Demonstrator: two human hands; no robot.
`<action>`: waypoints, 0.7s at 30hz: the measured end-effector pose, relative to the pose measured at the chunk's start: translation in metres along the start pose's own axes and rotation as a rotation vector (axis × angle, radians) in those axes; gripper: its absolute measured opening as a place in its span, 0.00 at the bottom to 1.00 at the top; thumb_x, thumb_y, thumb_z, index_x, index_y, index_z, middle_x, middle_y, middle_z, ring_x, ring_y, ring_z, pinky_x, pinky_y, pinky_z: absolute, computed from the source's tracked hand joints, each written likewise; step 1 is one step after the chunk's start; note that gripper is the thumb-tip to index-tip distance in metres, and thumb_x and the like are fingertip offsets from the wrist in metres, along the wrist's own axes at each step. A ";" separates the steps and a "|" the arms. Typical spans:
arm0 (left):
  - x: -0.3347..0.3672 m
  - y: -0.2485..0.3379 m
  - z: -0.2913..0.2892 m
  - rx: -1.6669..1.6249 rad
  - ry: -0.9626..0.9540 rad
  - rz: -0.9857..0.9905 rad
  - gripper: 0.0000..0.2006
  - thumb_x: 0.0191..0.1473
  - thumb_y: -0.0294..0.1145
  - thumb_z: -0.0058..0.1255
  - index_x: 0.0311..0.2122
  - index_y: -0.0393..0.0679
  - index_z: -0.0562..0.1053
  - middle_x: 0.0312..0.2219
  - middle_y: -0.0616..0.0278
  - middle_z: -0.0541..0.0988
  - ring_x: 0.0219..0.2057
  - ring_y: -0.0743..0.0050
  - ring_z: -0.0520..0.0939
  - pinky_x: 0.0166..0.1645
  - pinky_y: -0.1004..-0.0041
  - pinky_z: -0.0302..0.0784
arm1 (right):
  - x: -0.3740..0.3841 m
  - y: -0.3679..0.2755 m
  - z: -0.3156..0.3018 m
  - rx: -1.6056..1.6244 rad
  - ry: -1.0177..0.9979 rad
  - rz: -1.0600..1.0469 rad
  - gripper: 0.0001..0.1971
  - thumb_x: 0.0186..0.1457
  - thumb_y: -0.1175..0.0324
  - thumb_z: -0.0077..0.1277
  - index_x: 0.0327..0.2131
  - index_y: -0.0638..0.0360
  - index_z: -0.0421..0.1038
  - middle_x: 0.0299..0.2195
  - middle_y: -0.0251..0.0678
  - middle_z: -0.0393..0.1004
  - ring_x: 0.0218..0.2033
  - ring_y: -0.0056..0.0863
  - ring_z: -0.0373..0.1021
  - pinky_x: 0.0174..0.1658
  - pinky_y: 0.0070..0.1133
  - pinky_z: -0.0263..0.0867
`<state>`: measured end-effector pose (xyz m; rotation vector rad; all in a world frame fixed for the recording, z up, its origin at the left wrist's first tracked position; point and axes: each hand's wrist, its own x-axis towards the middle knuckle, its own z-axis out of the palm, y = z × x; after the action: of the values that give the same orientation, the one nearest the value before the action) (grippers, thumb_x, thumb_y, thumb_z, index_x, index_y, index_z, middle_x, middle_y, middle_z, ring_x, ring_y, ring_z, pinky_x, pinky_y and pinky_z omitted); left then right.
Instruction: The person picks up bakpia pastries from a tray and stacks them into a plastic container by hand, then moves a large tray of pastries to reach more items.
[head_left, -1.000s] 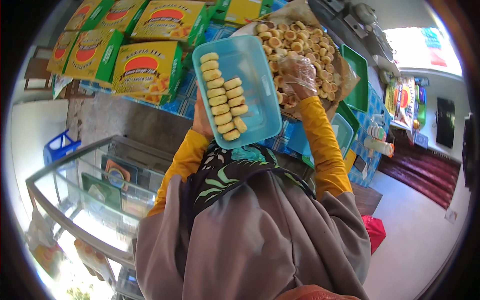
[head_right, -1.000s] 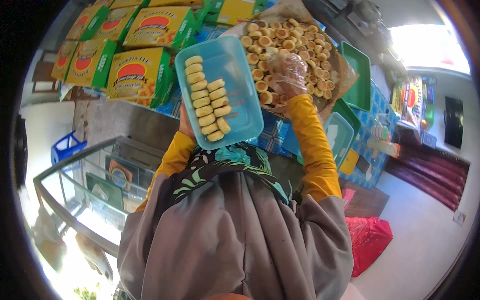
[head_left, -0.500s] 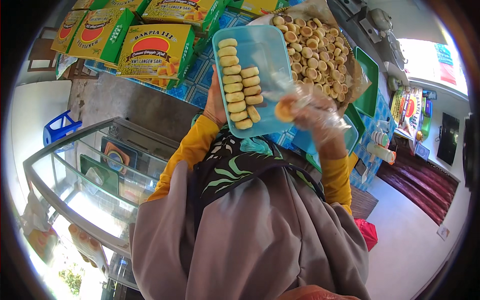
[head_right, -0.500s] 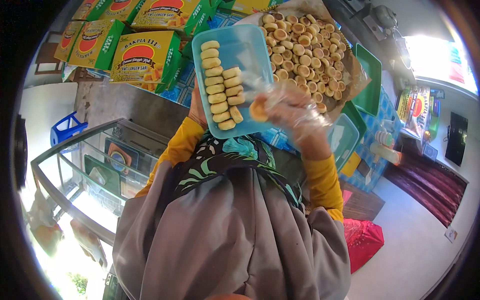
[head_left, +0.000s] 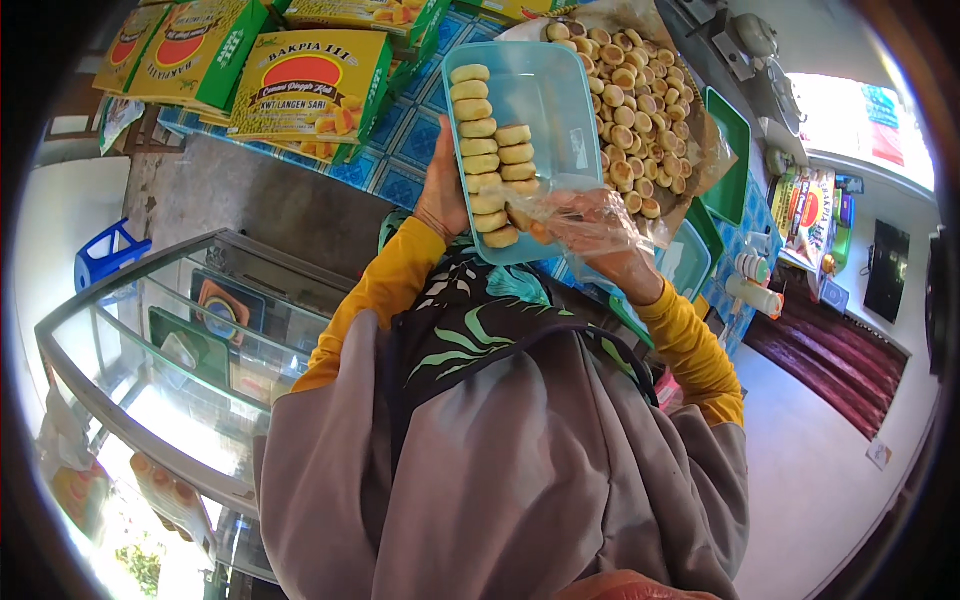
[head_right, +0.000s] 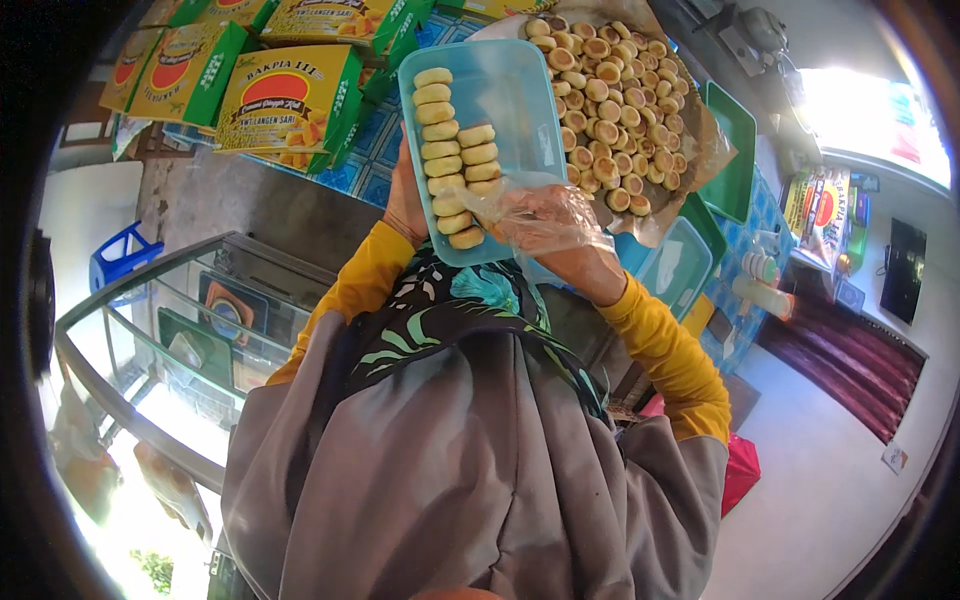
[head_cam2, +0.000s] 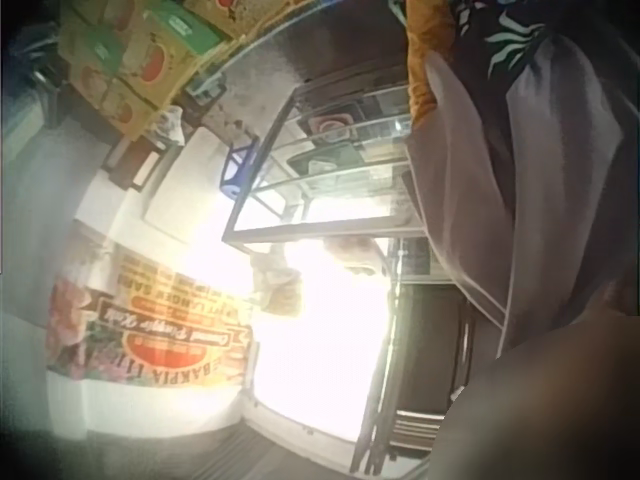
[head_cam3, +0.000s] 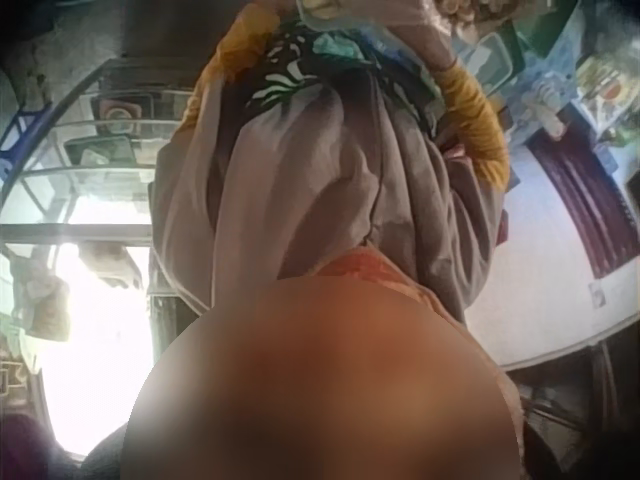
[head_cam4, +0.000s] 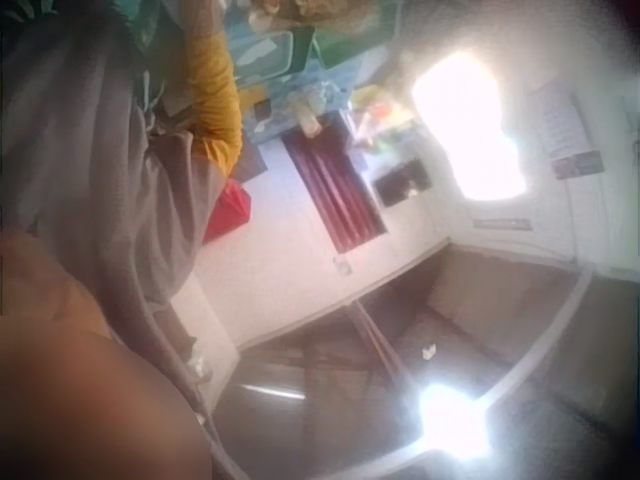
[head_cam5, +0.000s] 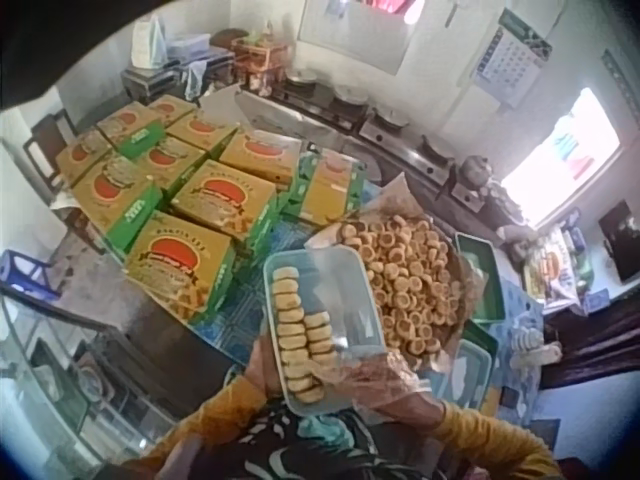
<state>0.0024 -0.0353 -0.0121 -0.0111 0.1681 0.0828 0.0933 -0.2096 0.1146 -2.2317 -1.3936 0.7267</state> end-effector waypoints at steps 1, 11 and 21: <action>-0.003 0.000 0.007 -0.009 -0.003 -0.003 0.42 0.54 0.70 0.31 0.59 0.41 0.59 0.54 0.52 0.68 0.53 0.56 0.72 0.58 0.53 0.67 | -0.004 0.011 0.005 -0.121 0.127 -0.183 0.08 0.47 0.68 0.56 0.33 0.45 0.76 0.39 0.27 0.74 0.42 0.32 0.67 0.43 0.29 0.63; -0.003 0.002 0.008 -0.042 -0.074 -0.042 0.43 0.54 0.71 0.29 0.57 0.38 0.61 0.52 0.51 0.69 0.52 0.56 0.73 0.57 0.54 0.69 | -0.001 0.021 -0.016 0.095 -0.227 -0.235 0.20 0.47 0.70 0.53 0.47 0.52 0.70 0.40 0.37 0.73 0.40 0.41 0.69 0.44 0.34 0.64; 0.005 0.003 -0.009 -0.105 -0.139 -0.056 0.42 0.54 0.70 0.30 0.58 0.40 0.61 0.53 0.52 0.69 0.51 0.56 0.74 0.57 0.55 0.69 | 0.003 -0.018 -0.015 -0.226 0.083 -0.291 0.15 0.50 0.66 0.53 0.43 0.56 0.70 0.34 0.43 0.72 0.36 0.44 0.69 0.38 0.35 0.65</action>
<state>0.0053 -0.0317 -0.0222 -0.1148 0.0242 0.0366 0.0910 -0.2005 0.1362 -2.1249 -1.7828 0.3904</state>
